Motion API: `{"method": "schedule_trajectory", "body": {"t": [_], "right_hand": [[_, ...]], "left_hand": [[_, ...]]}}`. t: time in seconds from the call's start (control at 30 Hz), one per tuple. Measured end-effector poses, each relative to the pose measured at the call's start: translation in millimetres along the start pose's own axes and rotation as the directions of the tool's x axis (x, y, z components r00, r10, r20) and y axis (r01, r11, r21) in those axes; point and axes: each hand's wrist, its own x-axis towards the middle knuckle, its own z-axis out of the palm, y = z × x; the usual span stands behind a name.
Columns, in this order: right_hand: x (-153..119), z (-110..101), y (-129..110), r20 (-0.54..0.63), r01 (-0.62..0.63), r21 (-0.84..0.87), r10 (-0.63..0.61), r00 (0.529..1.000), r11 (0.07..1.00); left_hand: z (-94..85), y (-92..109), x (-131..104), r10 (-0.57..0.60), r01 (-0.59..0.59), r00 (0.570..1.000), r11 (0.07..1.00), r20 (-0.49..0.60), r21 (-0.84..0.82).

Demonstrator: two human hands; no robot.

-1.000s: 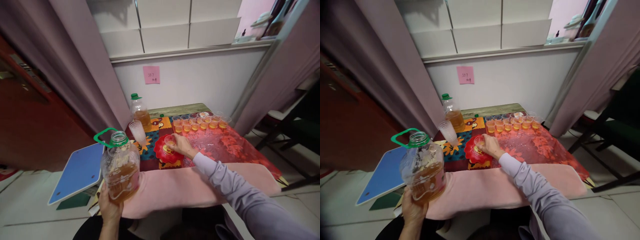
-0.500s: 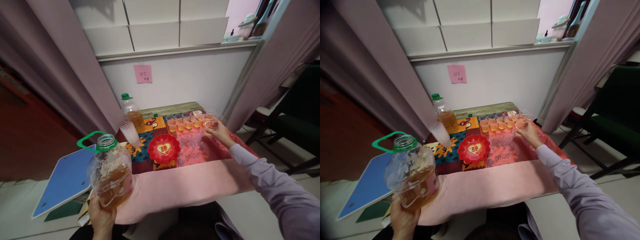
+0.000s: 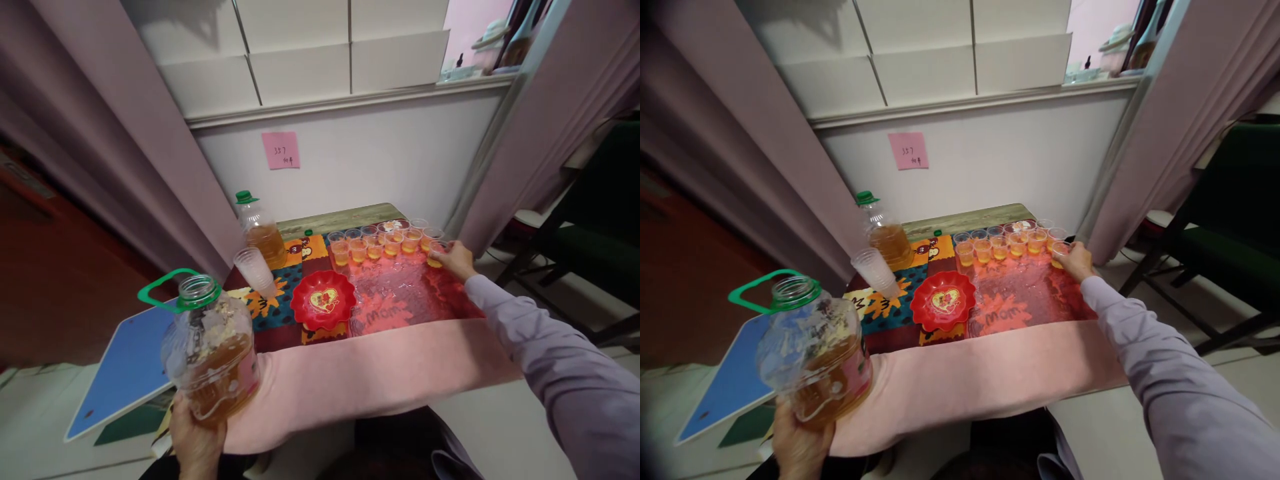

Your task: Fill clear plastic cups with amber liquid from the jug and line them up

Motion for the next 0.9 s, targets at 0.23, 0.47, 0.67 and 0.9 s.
{"method": "schedule_trajectory", "body": {"t": [0.23, 0.47, 0.67, 0.9], "right_hand": [[-9, -5, -5, -0.008, 0.056, -0.015, -0.056, 0.998, 0.998], [-63, -2, -65, -0.162, 0.492, 0.071, -0.477, 0.864, 0.868], [-169, 19, -214, 0.089, 0.765, 0.455, -0.878, 0.47, 0.456], [-254, 75, -373, 0.382, 0.942, 0.265, -0.919, 0.095, 0.208]], "left_hand": [[-2.7, -5, 0, 0.012, -0.012, 1.0, 0.998, -0.013, -0.059], [-14.6, -16, -2, -0.013, 0.01, 0.999, 0.994, -0.029, -0.107], [-27.6, -30, 4, 0.0, 0.004, 1.0, 0.99, 0.026, -0.142], [-27.9, -33, 3, 0.037, -0.029, 0.998, 0.989, 0.054, -0.147]]}}
